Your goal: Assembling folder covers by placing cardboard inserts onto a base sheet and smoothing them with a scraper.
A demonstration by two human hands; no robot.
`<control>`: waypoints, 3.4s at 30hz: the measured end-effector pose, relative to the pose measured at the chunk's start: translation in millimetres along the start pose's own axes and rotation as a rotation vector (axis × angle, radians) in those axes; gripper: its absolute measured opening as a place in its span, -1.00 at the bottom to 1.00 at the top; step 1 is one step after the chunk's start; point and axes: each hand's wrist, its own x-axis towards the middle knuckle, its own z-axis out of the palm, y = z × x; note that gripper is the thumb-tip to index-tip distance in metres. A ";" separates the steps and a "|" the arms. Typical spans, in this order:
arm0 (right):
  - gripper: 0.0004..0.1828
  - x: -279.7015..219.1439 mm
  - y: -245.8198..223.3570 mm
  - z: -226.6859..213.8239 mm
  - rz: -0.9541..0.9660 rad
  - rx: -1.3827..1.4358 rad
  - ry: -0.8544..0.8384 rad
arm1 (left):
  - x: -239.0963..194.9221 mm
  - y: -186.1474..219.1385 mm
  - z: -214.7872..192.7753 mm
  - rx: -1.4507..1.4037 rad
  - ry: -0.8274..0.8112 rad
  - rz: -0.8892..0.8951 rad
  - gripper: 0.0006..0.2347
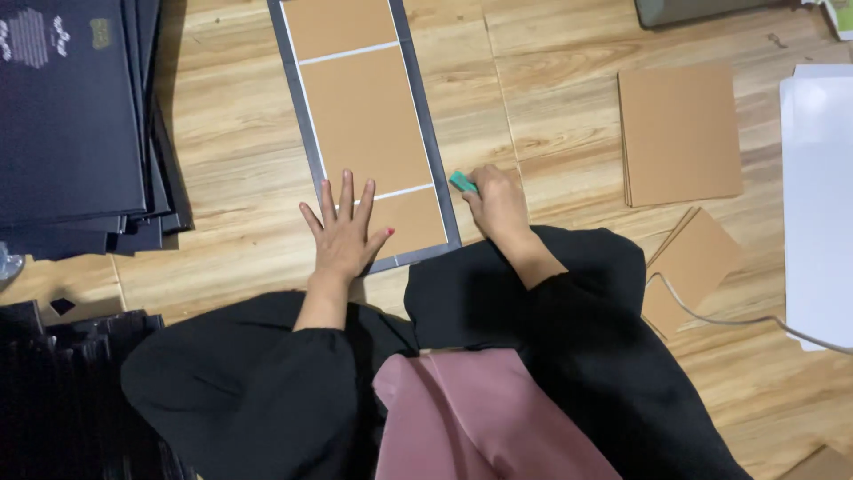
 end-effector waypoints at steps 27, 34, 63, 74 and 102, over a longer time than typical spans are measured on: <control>-0.75 -21.6 -41.8 56.8 -0.334 -0.021 0.003 | 59.3 15.1 1.0 0.019 -0.068 -0.049 -0.53; -0.80 40.3 1.5 22.9 0.144 -0.297 0.152 | 62.2 19.3 -13.1 -0.010 -0.153 -0.096 -0.54; -0.77 81.7 24.1 3.6 0.213 0.073 0.095 | 56.9 18.9 -11.5 -0.118 -0.039 -0.062 -0.54; -0.75 -93.6 -110.9 50.2 0.082 0.602 -0.398 | 77.9 79.8 -28.7 -0.108 0.050 -0.103 -0.56; -0.81 166.0 36.7 -31.9 -0.356 -0.035 0.034 | 36.5 19.4 -0.2 0.124 0.348 -0.012 -0.37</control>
